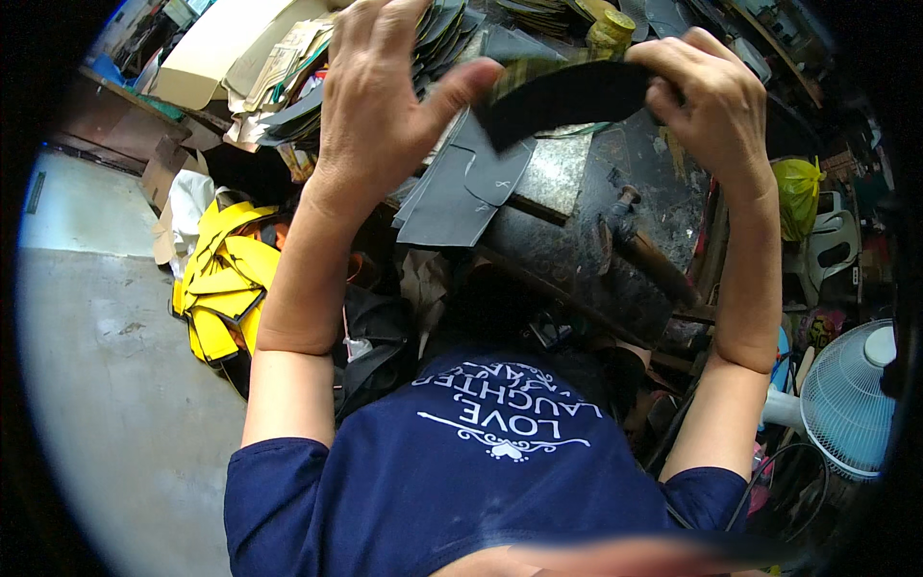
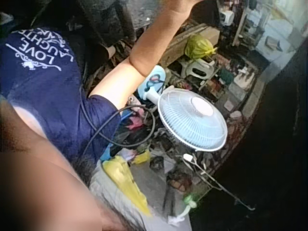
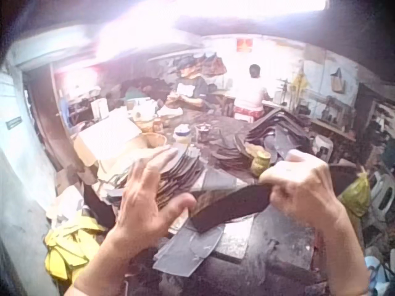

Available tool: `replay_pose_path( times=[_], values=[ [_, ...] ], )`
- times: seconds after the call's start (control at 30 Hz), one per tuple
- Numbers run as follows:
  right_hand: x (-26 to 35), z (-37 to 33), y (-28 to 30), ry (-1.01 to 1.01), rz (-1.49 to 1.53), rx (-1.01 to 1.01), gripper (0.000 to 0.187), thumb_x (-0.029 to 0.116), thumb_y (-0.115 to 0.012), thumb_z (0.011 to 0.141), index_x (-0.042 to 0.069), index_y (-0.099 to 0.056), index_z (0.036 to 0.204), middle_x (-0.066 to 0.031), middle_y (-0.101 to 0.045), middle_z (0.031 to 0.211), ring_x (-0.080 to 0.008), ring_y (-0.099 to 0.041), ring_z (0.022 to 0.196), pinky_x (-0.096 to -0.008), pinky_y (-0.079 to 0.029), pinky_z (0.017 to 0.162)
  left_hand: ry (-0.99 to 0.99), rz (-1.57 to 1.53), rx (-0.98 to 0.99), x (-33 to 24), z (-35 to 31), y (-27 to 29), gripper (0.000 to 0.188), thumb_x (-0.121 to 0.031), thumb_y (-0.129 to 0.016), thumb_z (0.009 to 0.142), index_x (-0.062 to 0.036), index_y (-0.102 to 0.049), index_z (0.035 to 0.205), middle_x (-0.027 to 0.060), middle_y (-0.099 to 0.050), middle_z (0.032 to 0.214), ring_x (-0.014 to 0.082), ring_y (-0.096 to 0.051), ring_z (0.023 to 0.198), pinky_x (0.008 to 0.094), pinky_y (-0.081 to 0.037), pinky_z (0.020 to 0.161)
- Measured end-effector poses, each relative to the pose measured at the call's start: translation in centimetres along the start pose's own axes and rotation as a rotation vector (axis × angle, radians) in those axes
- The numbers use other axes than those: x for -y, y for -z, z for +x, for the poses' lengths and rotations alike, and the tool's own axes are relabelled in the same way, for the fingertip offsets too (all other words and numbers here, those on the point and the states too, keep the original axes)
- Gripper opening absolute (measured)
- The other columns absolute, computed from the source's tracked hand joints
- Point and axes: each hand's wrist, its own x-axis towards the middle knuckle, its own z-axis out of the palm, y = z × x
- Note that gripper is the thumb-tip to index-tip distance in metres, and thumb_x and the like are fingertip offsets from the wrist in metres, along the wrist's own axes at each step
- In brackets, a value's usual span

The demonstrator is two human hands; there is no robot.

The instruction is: The person gathers and stacks multiple dark gray and yellow material pieces on a cluttered workbench. They repeatedly align the pieces, flip them, and arrange them into neat piles. The person also uses a pen to mark some pieces and ties a bundle with a rubber band.

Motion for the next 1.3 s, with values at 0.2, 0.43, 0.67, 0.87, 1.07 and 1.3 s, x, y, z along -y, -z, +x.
replay_pose_path(
  times=[0.2,0.43,0.67,0.87,1.07,1.3],
  values=[
    [4.8,4.0,-0.2,0.297,0.026,0.086,0.015,0.012,-0.066,0.065,0.015,-0.061,0.080,0.0029,-0.055,0.067,-0.0160,-0.058,0.078,-0.0482,-0.040,0.102,0.485,-0.759,0.810,-3.6,-0.6,1.3,0.060,-0.031,-0.064,0.090,0.0038,-0.047,0.136,0.0195,-0.059,0.126,0.0276,-0.055,0.120,0.0330,-0.040,0.103],
    [4.8,3.2,-5.9,0.060,0.101,-0.052,0.055,0.006,-0.070,0.070,0.009,-0.056,0.123,-0.0103,-0.056,0.124,-0.0278,-0.043,0.132,-0.0501,-0.023,0.117,0.680,-0.651,0.710,0.8,-3.6,-4.3,0.059,-0.014,-0.070,0.082,0.0066,-0.047,0.133,0.0246,-0.059,0.126,0.0295,-0.057,0.119,0.0342,-0.041,0.103],
    [7.1,-4.3,-11.2,-0.645,0.931,0.091,0.056,0.017,-0.070,0.085,0.005,-0.049,0.136,-0.0155,-0.053,0.132,-0.0296,-0.052,0.121,-0.0365,-0.044,0.103,0.505,-0.160,0.902,4.3,-6.0,-5.5,0.079,-0.039,-0.073,0.079,0.0062,-0.043,0.137,0.0300,-0.050,0.132,0.0371,-0.049,0.125,0.0379,-0.039,0.106],
    [9.3,-4.9,-11.8,-1.199,1.715,-0.056,0.076,0.024,-0.058,0.098,-0.002,-0.011,0.153,-0.0217,-0.017,0.157,-0.0275,-0.026,0.143,-0.0382,-0.031,0.114,0.719,-0.470,0.692,5.4,-5.7,-8.7,0.097,-0.055,-0.063,0.087,0.0118,-0.025,0.146,0.0310,-0.031,0.148,0.0357,-0.031,0.140,0.0365,-0.024,0.115],
    [10.1,-3.2,-11.7,-1.228,1.804,0.000,0.081,0.028,-0.054,0.099,0.000,-0.001,0.154,-0.0207,-0.003,0.161,-0.0297,-0.012,0.148,-0.0413,-0.018,0.119,0.759,-0.576,0.725,3.7,-5.6,-9.7,0.094,-0.055,-0.053,0.093,0.0100,-0.014,0.149,0.0258,-0.014,0.158,0.0296,-0.013,0.148,0.0331,-0.011,0.120],
    [11.6,-2.9,-12.2,-1.200,1.687,0.133,0.096,0.040,-0.064,0.091,-0.005,-0.004,0.152,-0.0252,-0.006,0.159,-0.0304,-0.009,0.149,-0.0371,-0.008,0.119,0.715,-0.587,0.754,3.1,-6.0,-9.4,0.096,-0.058,-0.050,0.094,0.0095,-0.012,0.150,0.0242,-0.009,0.159,0.0278,-0.006,0.149,0.0331,-0.007,0.120]
  ],
)
